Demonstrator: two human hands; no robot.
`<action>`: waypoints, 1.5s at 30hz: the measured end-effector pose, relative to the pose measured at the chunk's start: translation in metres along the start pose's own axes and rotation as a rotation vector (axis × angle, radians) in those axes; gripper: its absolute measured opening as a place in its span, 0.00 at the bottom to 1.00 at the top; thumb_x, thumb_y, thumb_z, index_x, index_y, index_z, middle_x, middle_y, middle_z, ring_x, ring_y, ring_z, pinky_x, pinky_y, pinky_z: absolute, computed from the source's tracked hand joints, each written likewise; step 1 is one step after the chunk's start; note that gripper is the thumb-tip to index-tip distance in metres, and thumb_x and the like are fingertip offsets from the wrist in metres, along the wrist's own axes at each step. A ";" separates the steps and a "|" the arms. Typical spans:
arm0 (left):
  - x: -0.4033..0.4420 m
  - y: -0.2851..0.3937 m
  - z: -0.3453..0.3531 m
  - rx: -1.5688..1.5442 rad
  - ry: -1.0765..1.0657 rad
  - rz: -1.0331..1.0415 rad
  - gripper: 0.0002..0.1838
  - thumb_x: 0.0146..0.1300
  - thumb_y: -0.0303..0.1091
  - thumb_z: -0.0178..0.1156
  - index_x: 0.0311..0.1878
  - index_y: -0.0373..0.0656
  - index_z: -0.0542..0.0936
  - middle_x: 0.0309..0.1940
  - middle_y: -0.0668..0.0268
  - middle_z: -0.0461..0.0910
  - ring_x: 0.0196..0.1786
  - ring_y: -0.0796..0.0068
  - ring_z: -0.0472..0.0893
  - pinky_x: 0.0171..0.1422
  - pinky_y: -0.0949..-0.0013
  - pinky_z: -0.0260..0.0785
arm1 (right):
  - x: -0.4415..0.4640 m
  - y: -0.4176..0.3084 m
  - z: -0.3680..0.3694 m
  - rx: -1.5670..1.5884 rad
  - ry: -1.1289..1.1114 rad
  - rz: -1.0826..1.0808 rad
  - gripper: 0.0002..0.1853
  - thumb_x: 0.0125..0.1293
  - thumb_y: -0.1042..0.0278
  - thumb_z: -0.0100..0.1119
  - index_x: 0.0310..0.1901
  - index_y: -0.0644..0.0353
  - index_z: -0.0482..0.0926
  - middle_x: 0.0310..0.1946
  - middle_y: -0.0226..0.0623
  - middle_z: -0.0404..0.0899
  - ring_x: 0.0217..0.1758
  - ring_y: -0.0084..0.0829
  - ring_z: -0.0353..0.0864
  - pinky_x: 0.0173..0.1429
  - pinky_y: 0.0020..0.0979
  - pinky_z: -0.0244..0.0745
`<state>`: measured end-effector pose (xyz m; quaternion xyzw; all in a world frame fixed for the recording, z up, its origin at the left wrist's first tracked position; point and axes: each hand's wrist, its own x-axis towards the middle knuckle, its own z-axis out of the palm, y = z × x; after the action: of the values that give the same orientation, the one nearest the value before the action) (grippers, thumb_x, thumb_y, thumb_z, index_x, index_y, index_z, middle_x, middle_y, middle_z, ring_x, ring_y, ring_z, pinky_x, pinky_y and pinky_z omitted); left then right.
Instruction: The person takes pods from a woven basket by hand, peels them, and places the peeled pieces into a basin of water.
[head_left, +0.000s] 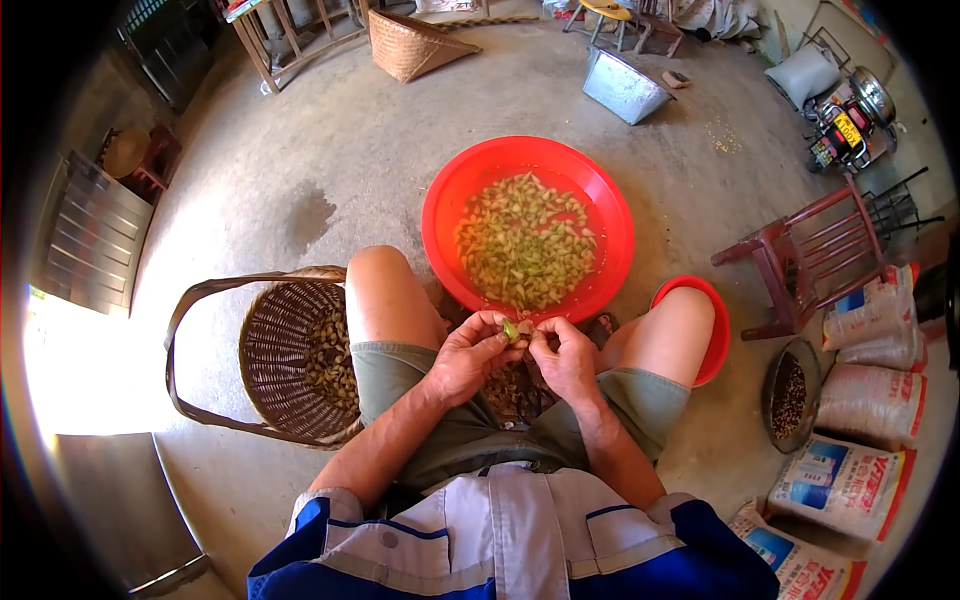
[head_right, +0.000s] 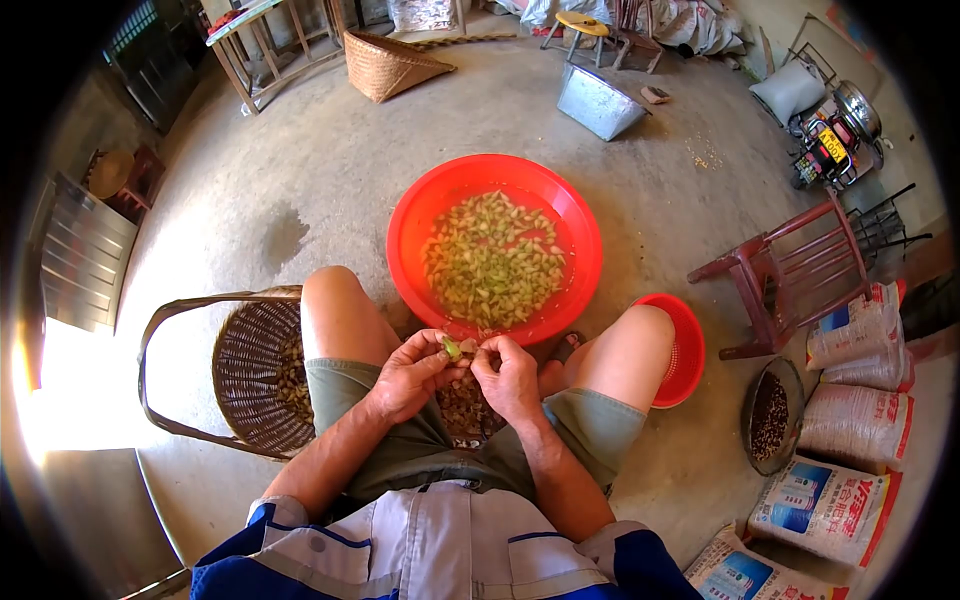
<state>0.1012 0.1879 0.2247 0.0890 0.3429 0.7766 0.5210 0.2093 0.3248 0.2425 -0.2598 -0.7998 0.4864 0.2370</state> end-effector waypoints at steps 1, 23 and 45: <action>0.000 0.001 0.001 -0.012 -0.002 0.009 0.12 0.72 0.23 0.49 0.55 0.45 0.72 0.52 0.62 0.77 0.53 0.66 0.80 0.59 0.63 0.75 | 0.000 0.001 0.000 -0.009 -0.002 0.013 0.04 0.61 0.76 0.61 0.33 0.66 0.76 0.24 0.40 0.79 0.26 0.27 0.79 0.33 0.29 0.75; 0.006 -0.013 -0.010 0.388 0.064 0.255 0.10 0.67 0.19 0.56 0.49 0.41 0.72 0.45 0.68 0.79 0.50 0.80 0.77 0.56 0.73 0.71 | -0.002 -0.001 -0.002 0.467 -0.260 0.265 0.09 0.68 0.71 0.60 0.44 0.68 0.76 0.30 0.27 0.76 0.28 0.14 0.73 0.30 0.19 0.69; 0.002 -0.013 -0.002 0.465 0.011 0.310 0.10 0.69 0.19 0.54 0.50 0.41 0.72 0.45 0.66 0.80 0.49 0.80 0.78 0.54 0.73 0.71 | -0.002 0.003 -0.001 0.504 -0.264 0.267 0.07 0.69 0.72 0.57 0.41 0.68 0.77 0.27 0.29 0.78 0.25 0.16 0.75 0.28 0.20 0.70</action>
<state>0.1087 0.1918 0.2143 0.2534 0.4971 0.7478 0.3599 0.2123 0.3251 0.2398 -0.2301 -0.6367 0.7258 0.1221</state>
